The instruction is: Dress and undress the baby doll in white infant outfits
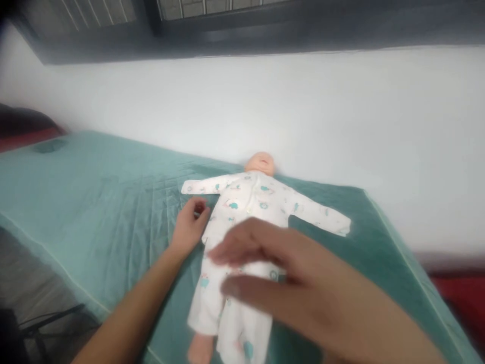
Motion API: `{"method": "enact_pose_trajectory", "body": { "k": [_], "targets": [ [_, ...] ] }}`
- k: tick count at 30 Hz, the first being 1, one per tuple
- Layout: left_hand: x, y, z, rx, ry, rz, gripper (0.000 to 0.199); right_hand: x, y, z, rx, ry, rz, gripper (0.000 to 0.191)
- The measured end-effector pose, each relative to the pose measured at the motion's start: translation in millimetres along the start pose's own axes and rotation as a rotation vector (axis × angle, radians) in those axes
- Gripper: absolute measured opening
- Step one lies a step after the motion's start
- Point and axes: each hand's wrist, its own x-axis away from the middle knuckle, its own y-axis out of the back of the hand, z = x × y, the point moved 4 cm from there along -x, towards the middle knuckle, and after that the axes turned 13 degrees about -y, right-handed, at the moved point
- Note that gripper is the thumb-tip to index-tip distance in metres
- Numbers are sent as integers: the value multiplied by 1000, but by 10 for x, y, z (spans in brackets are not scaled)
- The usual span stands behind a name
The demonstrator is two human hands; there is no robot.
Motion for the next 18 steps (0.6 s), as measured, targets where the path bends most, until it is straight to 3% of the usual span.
{"method": "enact_pose_trajectory", "body": {
  "k": [2, 4, 7, 10, 14, 18],
  "targets": [
    [274, 107, -33, -43, -15, 28, 20, -87, -178, -76, 223, -45, 214, 21],
    [504, 163, -84, -31, -43, 125, 23, -174, -368, -149, 420, -44, 287, 22],
    [689, 180, -181, -67, -136, 254, 28, -250, -599, -191, 610, -11, 271, 18],
    [684, 151, -217, -197, -173, 283, 24, -275, -736, -197, 705, 18, 232, 19],
    [606, 102, -201, -316, -173, 254, 13, -337, -832, -249, 736, 25, 143, 12],
    [640, 163, -240, -345, -245, 104, 11, -371, -873, -284, 748, 22, 94, 8]
  ]
}}
